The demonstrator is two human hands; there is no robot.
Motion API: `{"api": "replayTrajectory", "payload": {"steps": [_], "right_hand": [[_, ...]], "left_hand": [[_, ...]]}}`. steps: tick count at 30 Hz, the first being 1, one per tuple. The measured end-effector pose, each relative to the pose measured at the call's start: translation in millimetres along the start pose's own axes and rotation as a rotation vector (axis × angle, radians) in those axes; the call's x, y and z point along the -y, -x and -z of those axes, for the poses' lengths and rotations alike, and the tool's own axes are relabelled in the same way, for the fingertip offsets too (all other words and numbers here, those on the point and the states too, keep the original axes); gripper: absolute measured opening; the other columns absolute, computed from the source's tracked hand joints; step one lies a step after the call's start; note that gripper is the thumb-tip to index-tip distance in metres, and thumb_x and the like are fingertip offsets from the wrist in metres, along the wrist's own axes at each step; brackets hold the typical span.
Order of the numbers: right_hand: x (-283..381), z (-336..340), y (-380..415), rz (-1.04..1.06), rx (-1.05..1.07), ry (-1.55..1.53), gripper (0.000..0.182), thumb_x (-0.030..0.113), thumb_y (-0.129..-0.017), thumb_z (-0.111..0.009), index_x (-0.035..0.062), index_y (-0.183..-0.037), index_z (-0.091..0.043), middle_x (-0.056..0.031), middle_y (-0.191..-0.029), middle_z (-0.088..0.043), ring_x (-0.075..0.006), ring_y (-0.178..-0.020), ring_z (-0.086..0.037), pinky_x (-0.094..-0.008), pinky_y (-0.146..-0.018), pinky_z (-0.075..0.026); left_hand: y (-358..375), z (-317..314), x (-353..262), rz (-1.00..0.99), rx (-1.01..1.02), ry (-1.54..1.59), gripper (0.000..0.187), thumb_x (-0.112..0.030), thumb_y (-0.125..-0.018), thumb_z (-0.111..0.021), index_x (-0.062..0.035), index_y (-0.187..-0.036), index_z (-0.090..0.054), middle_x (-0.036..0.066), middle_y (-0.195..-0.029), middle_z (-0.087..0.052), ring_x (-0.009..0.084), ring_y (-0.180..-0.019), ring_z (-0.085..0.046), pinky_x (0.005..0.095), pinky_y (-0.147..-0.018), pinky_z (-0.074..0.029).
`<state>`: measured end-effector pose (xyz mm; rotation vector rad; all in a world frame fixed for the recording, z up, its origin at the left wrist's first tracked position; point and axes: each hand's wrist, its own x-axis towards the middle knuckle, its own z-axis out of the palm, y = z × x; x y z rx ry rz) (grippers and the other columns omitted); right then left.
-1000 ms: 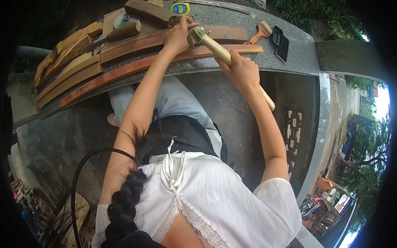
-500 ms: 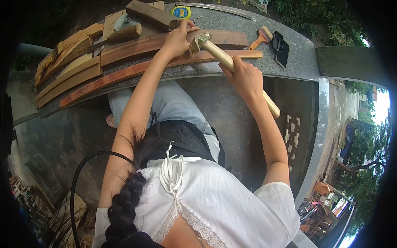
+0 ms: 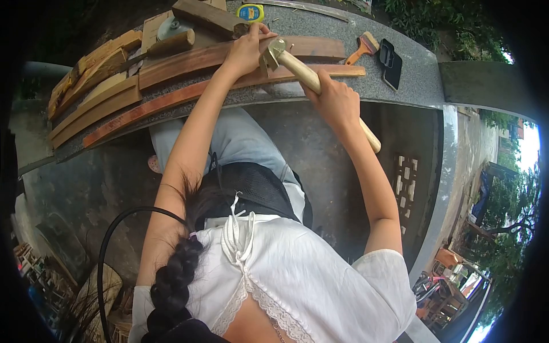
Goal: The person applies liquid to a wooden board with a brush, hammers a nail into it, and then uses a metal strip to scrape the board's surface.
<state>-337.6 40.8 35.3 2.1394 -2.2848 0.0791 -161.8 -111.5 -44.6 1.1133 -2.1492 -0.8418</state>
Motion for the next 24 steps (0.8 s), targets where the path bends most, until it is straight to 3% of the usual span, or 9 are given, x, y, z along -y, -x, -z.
{"api": "replayTrajectory", "payload": {"steps": [1, 5, 8, 10, 12, 16, 18, 20, 24], "right_hand": [[-3, -1, -6, -0.069, 0.059, 0.070, 0.033, 0.044, -0.087, -0.065, 0.0125, -0.095, -0.060, -0.0108, -0.067, -0.066, -0.0330, -0.063, -0.066, -0.0429, -0.055, -0.051], [2, 4, 6, 0.094, 0.013, 0.039, 0.031, 0.042, -0.087, -0.065, 0.0127, -0.094, -0.061, -0.0105, -0.065, -0.065, -0.0326, -0.063, -0.066, -0.0433, -0.054, -0.051], [7, 12, 7, 0.103, -0.046, -0.016, 0.035, 0.044, -0.089, -0.062, 0.0093, -0.089, -0.056, -0.0132, -0.063, -0.065, -0.0344, -0.059, -0.066, -0.0445, -0.052, -0.052], [-4, 8, 0, 0.036, -0.028, -0.005, 0.034, 0.044, -0.089, -0.062, 0.0099, -0.091, -0.057, -0.0127, -0.064, -0.065, -0.0341, -0.059, -0.066, -0.0440, -0.052, -0.052], [-17, -1, -4, 0.026, 0.032, 0.085, 0.034, 0.043, -0.088, -0.063, 0.0102, -0.091, -0.058, -0.0120, -0.065, -0.066, -0.0335, -0.061, -0.067, -0.0439, -0.053, -0.051], [-1, 14, 9, 0.090, -0.015, 0.010, 0.037, 0.047, -0.088, -0.061, 0.0100, -0.090, -0.059, -0.0116, -0.066, -0.066, -0.0327, -0.062, -0.067, -0.0431, -0.054, -0.051], [-2, 11, 6, 0.067, -0.023, -0.007, 0.037, 0.047, -0.089, -0.060, 0.0101, -0.091, -0.059, -0.0123, -0.067, -0.066, -0.0338, -0.062, -0.067, -0.0437, -0.055, -0.051], [-15, -1, -3, -0.097, 0.048, 0.014, 0.037, 0.047, -0.088, -0.062, 0.0100, -0.091, -0.059, -0.0132, -0.068, -0.066, -0.0356, -0.063, -0.066, -0.0449, -0.056, -0.051], [-11, 12, 15, -0.053, 0.044, -0.062, 0.040, 0.048, -0.087, -0.063, 0.0081, -0.084, -0.057, -0.0166, -0.065, -0.063, -0.0386, -0.063, -0.064, -0.0457, -0.056, -0.049]], "left_hand": [[0, -4, 2, -0.056, -0.066, 0.052, 0.046, -0.017, -0.081, -0.069, -0.0076, -0.114, -0.039, 0.010, -0.112, -0.069, 0.0356, -0.103, -0.064, 0.0468, -0.085, -0.051], [-3, -13, 13, -0.051, -0.068, 0.038, 0.046, -0.016, -0.080, -0.069, -0.0085, -0.115, -0.039, 0.012, -0.109, -0.069, 0.0359, -0.102, -0.064, 0.0465, -0.085, -0.051], [-2, -6, 5, -0.017, -0.047, -0.024, 0.049, -0.020, -0.078, -0.072, -0.0082, -0.114, -0.040, 0.013, -0.110, -0.068, 0.0359, -0.102, -0.064, 0.0459, -0.085, -0.051], [1, -3, -2, 0.027, -0.011, -0.011, 0.055, -0.026, -0.074, -0.077, -0.0079, -0.112, -0.041, 0.011, -0.111, -0.068, 0.0353, -0.101, -0.064, 0.0448, -0.085, -0.052], [-4, -13, 8, -0.063, -0.075, 0.041, 0.061, -0.030, -0.071, -0.079, -0.0080, -0.111, -0.040, 0.009, -0.112, -0.069, 0.0339, -0.102, -0.064, 0.0438, -0.085, -0.052], [-2, -10, 2, 0.012, -0.046, 0.002, 0.059, -0.026, -0.071, -0.078, -0.0087, -0.111, -0.039, 0.007, -0.113, -0.069, 0.0318, -0.104, -0.064, 0.0436, -0.086, -0.052], [-2, -7, 0, 0.035, -0.017, 0.006, 0.061, -0.023, -0.070, -0.079, -0.0085, -0.112, -0.038, 0.007, -0.115, -0.068, 0.0310, -0.105, -0.064, 0.0431, -0.087, -0.052], [0, -5, -2, -0.014, -0.029, 0.022, 0.063, -0.021, -0.069, -0.080, -0.0089, -0.113, -0.037, 0.006, -0.116, -0.066, 0.0299, -0.107, -0.063, 0.0427, -0.088, -0.052], [-4, -13, 5, -0.016, -0.014, 0.056, 0.065, -0.021, -0.068, -0.081, -0.0103, -0.115, -0.037, 0.010, -0.115, -0.064, 0.0322, -0.107, -0.063, 0.0433, -0.089, -0.052]]}}
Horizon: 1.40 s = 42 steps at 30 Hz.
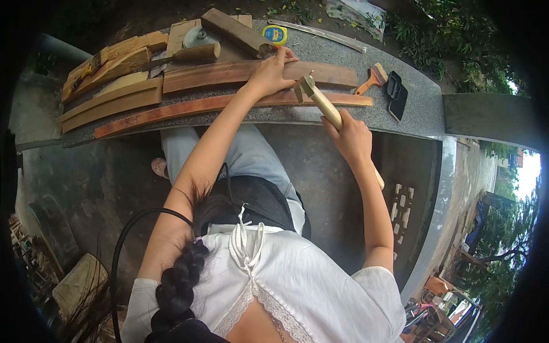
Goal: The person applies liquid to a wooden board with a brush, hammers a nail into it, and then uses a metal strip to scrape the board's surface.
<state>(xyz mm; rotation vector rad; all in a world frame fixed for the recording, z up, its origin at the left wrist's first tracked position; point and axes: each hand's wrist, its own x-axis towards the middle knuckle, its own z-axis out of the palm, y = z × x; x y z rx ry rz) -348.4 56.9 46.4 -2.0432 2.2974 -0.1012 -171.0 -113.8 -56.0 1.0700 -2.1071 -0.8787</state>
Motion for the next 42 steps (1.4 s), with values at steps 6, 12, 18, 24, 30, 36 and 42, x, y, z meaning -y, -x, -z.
{"api": "replayTrajectory", "payload": {"steps": [6, 12, 18, 24, 30, 36, 42], "right_hand": [[24, 24, 23, -0.026, -0.012, -0.349, 0.032, 0.030, -0.088, -0.068, 0.0010, -0.080, -0.057, -0.0123, -0.055, -0.050, -0.0253, -0.047, -0.054, -0.0361, -0.050, -0.042], [94, 20, -8, -0.045, 0.186, -0.688, 0.033, 0.032, -0.093, -0.063, -0.0002, -0.088, -0.062, -0.0014, -0.057, -0.049, -0.0101, -0.051, -0.045, -0.0272, -0.049, -0.037], [235, 5, -58, 0.295, 0.464, -0.841, 0.038, 0.035, -0.093, -0.060, -0.0021, -0.086, -0.060, -0.0065, -0.058, -0.051, -0.0130, -0.053, -0.048, -0.0325, -0.051, -0.039], [374, -13, -97, 0.686, 0.283, -0.668, 0.051, 0.044, -0.084, -0.069, -0.0032, -0.104, -0.065, -0.0236, -0.078, -0.067, -0.0377, -0.076, -0.067, -0.0419, -0.069, -0.052], [427, -28, -135, 0.768, 0.145, -0.486, 0.049, 0.044, -0.081, -0.071, 0.0014, -0.105, -0.065, -0.0177, -0.090, -0.069, -0.0347, -0.084, -0.067, -0.0433, -0.074, -0.052], [483, -76, -195, 0.760, -0.083, -0.402, 0.051, 0.046, -0.082, -0.070, 0.0042, -0.109, -0.064, -0.0132, -0.098, -0.068, -0.0320, -0.090, -0.066, -0.0412, -0.078, -0.052], [486, -106, -194, 0.718, -0.100, -0.398, 0.041, 0.039, -0.080, -0.073, 0.0077, -0.105, -0.066, -0.0112, -0.096, -0.066, -0.0287, -0.091, -0.066, -0.0407, -0.074, -0.053]], "left_hand": [[32, 24, -7, -0.098, -0.033, 0.162, 0.067, -0.022, -0.076, -0.076, -0.0084, -0.129, -0.037, 0.013, -0.125, -0.058, 0.0372, -0.117, -0.056, 0.0453, -0.097, -0.046], [169, 117, -6, -0.051, -0.419, 0.360, 0.019, -0.012, -0.087, -0.064, -0.0036, -0.104, -0.061, 0.009, -0.108, -0.068, 0.0245, -0.103, -0.065, 0.0341, -0.090, -0.049], [321, 115, 23, 0.415, -0.423, 0.687, 0.013, -0.012, -0.090, -0.059, -0.0008, -0.097, -0.061, 0.007, -0.086, -0.066, 0.0148, -0.086, -0.065, 0.0284, -0.079, -0.049], [355, 76, 42, 0.667, -0.538, 0.783, 0.012, -0.010, -0.091, -0.058, -0.0002, -0.098, -0.059, 0.004, -0.079, -0.066, 0.0091, -0.074, -0.063, 0.0225, -0.066, -0.048], [372, 66, 57, 0.690, -0.652, 0.691, 0.009, -0.008, -0.091, -0.056, -0.0021, -0.096, -0.059, 0.003, -0.069, -0.064, 0.0052, -0.055, -0.055, 0.0197, -0.051, -0.043], [372, 76, 53, 0.780, -0.646, 0.745, 0.008, -0.008, -0.091, -0.055, -0.0022, -0.095, -0.059, 0.003, -0.067, -0.064, 0.0047, -0.054, -0.055, 0.0197, -0.051, -0.043], [344, 142, 52, 0.460, -0.821, 0.234, 0.007, -0.002, -0.086, -0.057, -0.0028, -0.092, -0.061, 0.010, -0.087, -0.067, 0.0212, -0.078, -0.064, 0.0318, -0.072, -0.050]]}}
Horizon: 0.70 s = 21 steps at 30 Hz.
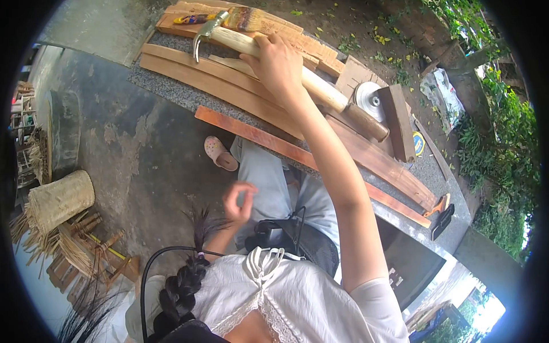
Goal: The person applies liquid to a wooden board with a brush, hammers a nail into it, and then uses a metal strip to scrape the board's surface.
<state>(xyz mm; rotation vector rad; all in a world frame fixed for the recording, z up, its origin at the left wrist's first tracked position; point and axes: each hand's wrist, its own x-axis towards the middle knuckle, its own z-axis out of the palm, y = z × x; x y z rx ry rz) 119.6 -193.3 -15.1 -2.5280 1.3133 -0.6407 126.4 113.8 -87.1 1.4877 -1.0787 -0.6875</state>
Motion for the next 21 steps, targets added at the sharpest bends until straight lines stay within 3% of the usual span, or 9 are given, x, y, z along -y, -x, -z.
{"api": "replayTrajectory", "payload": {"steps": [3, 6, 10, 11, 12, 14, 16, 18, 21], "right_hand": [[-3, -5, -1, 0.097, -0.091, -0.002, 0.042, 0.038, -0.077, -0.074, 0.0081, -0.107, -0.067, -0.0099, -0.096, -0.063, -0.0280, -0.097, -0.061, -0.0413, -0.077, -0.052], [-3, 6, 13, 0.229, -0.298, -0.056, 0.043, 0.031, -0.081, -0.070, 0.0078, -0.116, -0.061, -0.0141, -0.100, -0.061, -0.0315, -0.095, -0.059, -0.0429, -0.084, -0.047], [-13, 77, 87, 0.237, -0.166, -0.307, 0.030, 0.022, -0.086, -0.064, 0.0054, -0.111, -0.059, -0.0147, -0.093, -0.058, -0.0312, -0.085, -0.060, -0.0414, -0.074, -0.049], [-23, 100, 120, 0.141, -0.047, -0.429, 0.026, 0.019, -0.088, -0.063, 0.0053, -0.109, -0.060, -0.0136, -0.092, -0.058, -0.0299, -0.081, -0.061, -0.0400, -0.071, -0.049], [-35, 127, 155, 0.053, 0.073, -0.560, 0.022, 0.017, -0.089, -0.062, 0.0052, -0.107, -0.060, -0.0125, -0.090, -0.058, -0.0286, -0.078, -0.061, -0.0386, -0.068, -0.050], [-76, 162, 224, 0.003, 0.036, -0.399, 0.017, 0.012, -0.090, -0.060, 0.0052, -0.105, -0.060, -0.0113, -0.090, -0.058, -0.0267, -0.075, -0.062, -0.0361, -0.065, -0.050], [-106, 194, 288, -0.261, -0.118, -0.339, 0.012, 0.007, -0.090, -0.060, 0.0032, -0.101, -0.062, -0.0103, -0.085, -0.061, -0.0211, -0.070, -0.061, -0.0305, -0.064, -0.049], [-135, 210, 351, -0.514, -0.348, -0.297, 0.011, 0.009, -0.092, -0.058, 0.0023, -0.101, -0.063, -0.0059, -0.077, -0.061, -0.0134, -0.066, -0.057, -0.0269, -0.062, -0.046], [-158, 217, 419, -0.807, -0.502, -0.398, 0.012, 0.009, -0.097, -0.054, 0.0019, -0.101, -0.063, 0.0015, -0.073, -0.054, -0.0047, -0.065, -0.048, -0.0212, -0.060, -0.040]], "left_hand": [[-75, 17, -21, -0.396, -0.172, -0.320, 0.022, -0.011, -0.084, -0.058, -0.0032, -0.105, -0.063, 0.013, -0.111, -0.064, 0.0296, -0.100, -0.061, 0.0418, -0.089, -0.045], [-116, 15, -22, -0.438, -0.056, -0.561, 0.046, -0.018, -0.090, -0.054, -0.0008, -0.133, -0.050, 0.017, -0.140, -0.047, 0.0359, -0.129, -0.044, 0.0484, -0.109, -0.029], [-120, -1, -20, -0.275, 0.098, -0.744, 0.049, -0.030, -0.097, -0.050, -0.0080, -0.140, -0.045, 0.012, -0.147, -0.041, 0.0315, -0.137, -0.036, 0.0504, -0.114, -0.019], [-118, -3, -29, -0.216, 0.047, -0.614, 0.047, -0.025, -0.097, -0.051, -0.0074, -0.140, -0.044, 0.013, -0.145, -0.043, 0.0305, -0.136, -0.038, 0.0482, -0.114, -0.022], [-117, -7, -40, -0.074, -0.032, -0.197, 0.043, -0.016, -0.097, -0.052, -0.0044, -0.137, -0.046, 0.014, -0.141, -0.047, 0.0278, -0.133, -0.042, 0.0437, -0.112, -0.027], [-120, -13, -66, -0.023, -0.166, 0.022, 0.037, -0.007, -0.095, -0.052, -0.0007, -0.131, -0.049, 0.014, -0.134, -0.052, 0.0249, -0.129, -0.047, 0.0384, -0.108, -0.034], [-127, -27, -98, -0.054, -0.112, 0.014, 0.029, -0.006, -0.095, -0.052, 0.0009, -0.123, -0.053, 0.013, -0.128, -0.057, 0.0228, -0.125, -0.049, 0.0363, -0.105, -0.037], [-137, -59, -126, -0.084, 0.033, 0.152, 0.020, -0.004, -0.094, -0.051, 0.0006, -0.112, -0.058, 0.011, -0.114, -0.064, 0.0196, -0.113, -0.056, 0.0326, -0.102, -0.040], [-154, -131, -184, -0.073, 0.546, 0.274, 0.017, -0.011, -0.095, -0.053, 0.0001, -0.106, -0.061, 0.009, -0.105, -0.067, 0.0172, -0.104, -0.061, 0.0306, -0.097, -0.043]]}}
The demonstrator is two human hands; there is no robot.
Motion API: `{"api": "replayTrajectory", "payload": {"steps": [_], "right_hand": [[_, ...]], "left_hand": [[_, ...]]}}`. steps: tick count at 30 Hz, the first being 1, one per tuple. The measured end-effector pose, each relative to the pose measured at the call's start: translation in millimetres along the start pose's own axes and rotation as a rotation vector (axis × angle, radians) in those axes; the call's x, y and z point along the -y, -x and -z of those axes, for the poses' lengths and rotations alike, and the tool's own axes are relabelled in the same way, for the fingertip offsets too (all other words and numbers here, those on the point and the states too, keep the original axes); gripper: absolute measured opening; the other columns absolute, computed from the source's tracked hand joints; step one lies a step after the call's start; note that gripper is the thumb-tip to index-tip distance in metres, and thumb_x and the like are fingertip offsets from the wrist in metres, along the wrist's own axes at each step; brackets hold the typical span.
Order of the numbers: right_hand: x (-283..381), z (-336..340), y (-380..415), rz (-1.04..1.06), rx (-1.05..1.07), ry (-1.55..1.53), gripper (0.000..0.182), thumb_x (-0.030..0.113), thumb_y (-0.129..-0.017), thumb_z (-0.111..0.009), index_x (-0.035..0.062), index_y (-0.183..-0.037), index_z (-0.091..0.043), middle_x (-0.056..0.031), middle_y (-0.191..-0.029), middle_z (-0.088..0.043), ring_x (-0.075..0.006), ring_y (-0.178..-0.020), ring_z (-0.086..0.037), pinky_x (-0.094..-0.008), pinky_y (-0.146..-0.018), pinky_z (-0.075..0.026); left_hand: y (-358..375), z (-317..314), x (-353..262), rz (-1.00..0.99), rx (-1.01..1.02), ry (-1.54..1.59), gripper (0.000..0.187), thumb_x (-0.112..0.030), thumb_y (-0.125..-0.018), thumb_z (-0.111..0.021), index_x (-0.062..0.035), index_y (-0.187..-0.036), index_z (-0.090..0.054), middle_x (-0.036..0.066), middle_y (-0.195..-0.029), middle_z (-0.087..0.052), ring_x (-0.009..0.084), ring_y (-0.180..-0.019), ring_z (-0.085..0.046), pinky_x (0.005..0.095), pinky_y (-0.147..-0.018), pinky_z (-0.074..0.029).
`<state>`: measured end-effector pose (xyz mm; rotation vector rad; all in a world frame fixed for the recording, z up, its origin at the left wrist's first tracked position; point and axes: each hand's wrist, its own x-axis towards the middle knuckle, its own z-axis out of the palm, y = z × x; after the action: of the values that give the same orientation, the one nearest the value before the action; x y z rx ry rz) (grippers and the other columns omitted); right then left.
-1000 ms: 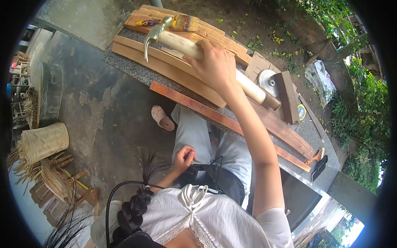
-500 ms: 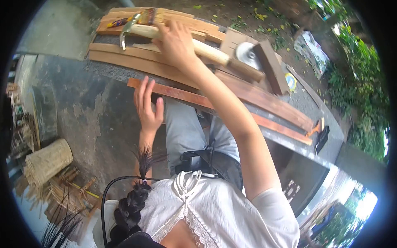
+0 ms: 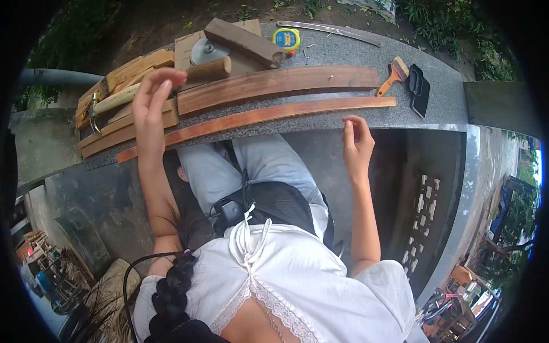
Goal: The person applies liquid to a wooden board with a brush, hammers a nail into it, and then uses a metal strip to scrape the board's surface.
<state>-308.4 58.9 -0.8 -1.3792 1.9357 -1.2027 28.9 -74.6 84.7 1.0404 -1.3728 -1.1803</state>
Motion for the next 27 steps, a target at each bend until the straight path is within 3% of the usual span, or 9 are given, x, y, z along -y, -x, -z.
{"api": "replayTrajectory", "payload": {"steps": [1, 3, 5, 7, 11, 13, 19, 21, 27], "right_hand": [[-13, 9, 4, -0.063, -0.039, -0.044, 0.012, 0.010, -0.097, -0.055, 0.0026, -0.101, -0.063, 0.0008, -0.073, -0.056, -0.0054, -0.065, -0.050, -0.0221, -0.061, -0.042], [-31, 18, 8, -0.131, -0.081, -0.121, 0.012, 0.011, -0.096, -0.055, 0.0042, -0.101, -0.064, -0.0003, -0.073, -0.058, -0.0059, -0.065, -0.052, -0.0225, -0.060, -0.043], [-34, 19, 6, -0.119, -0.080, -0.066, 0.012, 0.009, -0.096, -0.055, 0.0038, -0.100, -0.064, -0.0002, -0.074, -0.057, -0.0059, -0.066, -0.053, -0.0226, -0.060, -0.043], [-42, 16, 1, -0.109, -0.105, -0.061, 0.011, 0.007, -0.095, -0.055, 0.0030, -0.100, -0.064, -0.0020, -0.078, -0.061, -0.0081, -0.071, -0.057, -0.0252, -0.066, -0.047], [-42, 7, -10, -0.161, -0.082, -0.085, 0.010, 0.006, -0.094, -0.057, 0.0028, -0.100, -0.064, -0.0056, -0.082, -0.064, -0.0119, -0.075, -0.060, -0.0266, -0.072, -0.049], [-46, 2, -10, -0.111, -0.078, -0.138, 0.010, 0.005, -0.093, -0.057, 0.0030, -0.100, -0.065, -0.0058, -0.082, -0.065, -0.0121, -0.074, -0.060, -0.0267, -0.070, -0.048], [-55, -3, -12, -0.150, -0.048, -0.173, 0.010, 0.003, -0.094, -0.056, 0.0026, -0.099, -0.064, -0.0031, -0.079, -0.063, -0.0092, -0.069, -0.057, -0.0241, -0.064, -0.045], [-53, -3, -13, -0.244, -0.104, -0.230, 0.010, 0.004, -0.095, -0.055, 0.0030, -0.099, -0.064, -0.0008, -0.076, -0.060, -0.0070, -0.066, -0.055, -0.0226, -0.060, -0.043], [-51, -1, -10, -0.242, -0.185, -0.297, 0.009, 0.005, -0.096, -0.052, 0.0029, -0.095, -0.061, 0.0008, -0.072, -0.055, -0.0057, -0.063, -0.053, -0.0222, -0.055, -0.041]], "left_hand": [[-23, -26, -9, -0.015, 0.178, -0.009, 0.018, -0.014, -0.095, -0.055, -0.0010, -0.104, -0.063, 0.008, -0.102, -0.068, 0.0162, -0.102, -0.062, 0.0302, -0.095, -0.044], [-75, -74, -8, -0.233, 0.459, -0.284, 0.019, -0.020, -0.093, -0.060, -0.0052, -0.104, -0.065, 0.006, -0.098, -0.069, 0.0151, -0.099, -0.063, 0.0314, -0.090, -0.048], [-125, -123, 18, -0.332, 0.521, -0.466, 0.017, -0.022, -0.089, -0.065, -0.0081, -0.100, -0.068, 0.004, -0.090, -0.069, 0.0152, -0.091, -0.065, 0.0337, -0.083, -0.051], [-180, -157, 50, -0.120, 0.646, -0.643, 0.037, -0.024, -0.085, -0.066, -0.0073, -0.117, -0.067, 0.018, -0.109, -0.069, 0.0278, -0.099, -0.068, 0.0400, -0.085, -0.053], [-231, -197, 98, -0.024, 0.751, -0.872, 0.032, -0.024, -0.084, -0.067, -0.0067, -0.111, -0.070, 0.015, -0.102, -0.071, 0.0255, -0.097, -0.068, 0.0391, -0.085, -0.053], [-242, -209, 114, -0.146, 0.809, -1.089, 0.032, -0.024, -0.083, -0.068, -0.0062, -0.109, -0.070, 0.012, -0.101, -0.072, 0.0260, -0.095, -0.069, 0.0359, -0.083, -0.054], [-256, -225, 129, -0.113, 0.917, -1.277, 0.028, -0.031, -0.071, -0.078, -0.0167, -0.094, -0.074, 0.002, -0.092, -0.073, 0.0211, -0.094, -0.068, 0.0431, -0.086, -0.042], [-258, -229, 131, -0.084, 0.931, -1.328, 0.026, -0.031, -0.071, -0.078, -0.0164, -0.093, -0.074, 0.003, -0.091, -0.073, 0.0212, -0.092, -0.068, 0.0424, -0.086, -0.042], [-260, -228, 134, -0.019, 0.878, -1.187, 0.025, -0.021, -0.070, -0.080, -0.0118, -0.092, -0.072, 0.005, -0.090, -0.073, 0.0211, -0.091, -0.069, 0.0341, -0.076, -0.054]]}}
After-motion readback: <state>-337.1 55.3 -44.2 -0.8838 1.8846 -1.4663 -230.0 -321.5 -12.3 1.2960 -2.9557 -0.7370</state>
